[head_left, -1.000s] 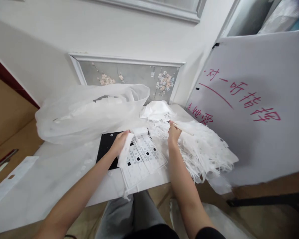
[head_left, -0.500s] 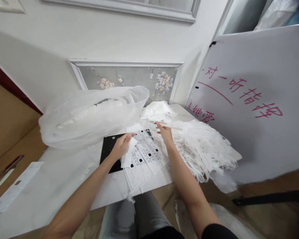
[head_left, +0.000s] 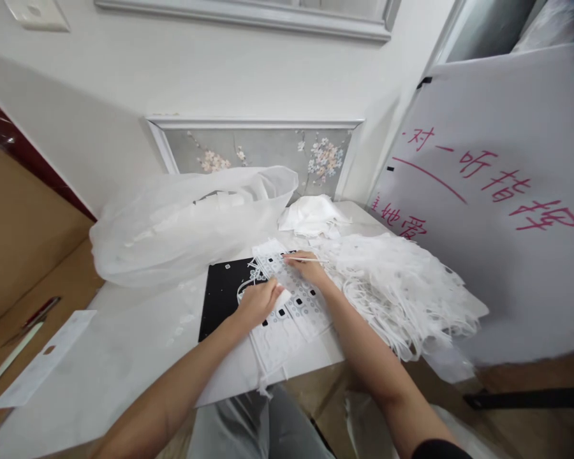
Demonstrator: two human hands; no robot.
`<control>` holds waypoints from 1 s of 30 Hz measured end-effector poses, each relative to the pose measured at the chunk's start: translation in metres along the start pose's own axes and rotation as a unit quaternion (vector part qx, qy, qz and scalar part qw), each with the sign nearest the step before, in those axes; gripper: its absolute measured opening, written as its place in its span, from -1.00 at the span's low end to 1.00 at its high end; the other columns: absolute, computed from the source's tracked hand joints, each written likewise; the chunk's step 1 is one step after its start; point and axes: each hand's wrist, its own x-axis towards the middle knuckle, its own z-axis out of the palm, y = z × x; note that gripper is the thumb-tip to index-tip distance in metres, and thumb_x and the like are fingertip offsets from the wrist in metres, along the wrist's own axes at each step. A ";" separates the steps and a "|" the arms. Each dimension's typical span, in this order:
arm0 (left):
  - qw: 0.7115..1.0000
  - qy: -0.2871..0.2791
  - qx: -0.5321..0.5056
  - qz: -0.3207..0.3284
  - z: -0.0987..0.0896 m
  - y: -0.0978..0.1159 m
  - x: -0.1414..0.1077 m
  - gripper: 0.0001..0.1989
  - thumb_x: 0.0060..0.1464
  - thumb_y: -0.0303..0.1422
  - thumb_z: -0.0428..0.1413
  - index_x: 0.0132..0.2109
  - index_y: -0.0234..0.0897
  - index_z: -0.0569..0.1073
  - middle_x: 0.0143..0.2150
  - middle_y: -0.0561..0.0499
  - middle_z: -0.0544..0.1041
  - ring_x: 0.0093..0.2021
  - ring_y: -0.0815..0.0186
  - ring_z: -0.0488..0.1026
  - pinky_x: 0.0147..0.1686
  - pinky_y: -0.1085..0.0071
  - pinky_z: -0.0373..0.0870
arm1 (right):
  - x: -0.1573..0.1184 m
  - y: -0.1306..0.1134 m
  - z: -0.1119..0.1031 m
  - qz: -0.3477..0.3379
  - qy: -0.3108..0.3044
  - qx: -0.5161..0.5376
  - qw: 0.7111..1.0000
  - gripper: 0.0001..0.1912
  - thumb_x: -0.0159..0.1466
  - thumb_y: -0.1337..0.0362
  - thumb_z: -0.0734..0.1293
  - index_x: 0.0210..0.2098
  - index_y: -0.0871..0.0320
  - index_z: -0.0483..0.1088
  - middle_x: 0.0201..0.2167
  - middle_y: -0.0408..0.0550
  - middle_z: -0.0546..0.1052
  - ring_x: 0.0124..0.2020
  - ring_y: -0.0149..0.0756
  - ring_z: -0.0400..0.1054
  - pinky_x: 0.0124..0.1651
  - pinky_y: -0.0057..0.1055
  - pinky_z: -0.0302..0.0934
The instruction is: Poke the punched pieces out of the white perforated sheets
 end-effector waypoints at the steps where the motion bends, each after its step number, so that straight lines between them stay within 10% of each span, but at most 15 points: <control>1: 0.999 -0.015 0.039 0.023 0.004 0.004 -0.001 -0.64 0.43 -0.14 -0.21 -0.17 -0.21 0.38 -0.34 -0.03 0.56 -0.29 0.20 0.56 -0.34 0.39 0.30 | 0.000 -0.001 0.000 -0.005 -0.001 0.003 1.000 -0.74 0.19 0.07 0.44 -0.23 0.07 0.64 -0.19 0.01 0.66 -0.15 -0.13 0.51 -0.02 -0.22 0.34; 10: 0.980 0.018 0.184 0.074 0.026 0.020 -0.009 -0.63 0.42 -0.16 -0.12 -0.11 -0.30 0.46 -0.19 -0.25 0.61 0.12 0.06 0.51 -0.25 0.32 0.44 | -0.013 -0.010 0.018 0.017 -0.110 0.053 0.992 -0.66 0.21 -0.01 0.41 -0.27 0.15 0.60 -0.30 -0.04 0.63 -0.27 -0.25 0.46 -0.21 -0.37 0.31; 30: 0.975 0.000 0.192 0.110 0.016 0.016 -0.005 -0.62 0.44 -0.21 -0.12 -0.16 -0.37 0.48 -0.21 -0.20 0.58 -0.11 0.11 0.55 -0.42 0.30 0.31 | -0.021 -0.013 0.017 -0.024 -0.165 0.018 0.986 -0.76 0.27 0.13 0.36 -0.30 0.16 0.60 -0.30 -0.02 0.64 -0.22 -0.21 0.51 -0.10 -0.29 0.36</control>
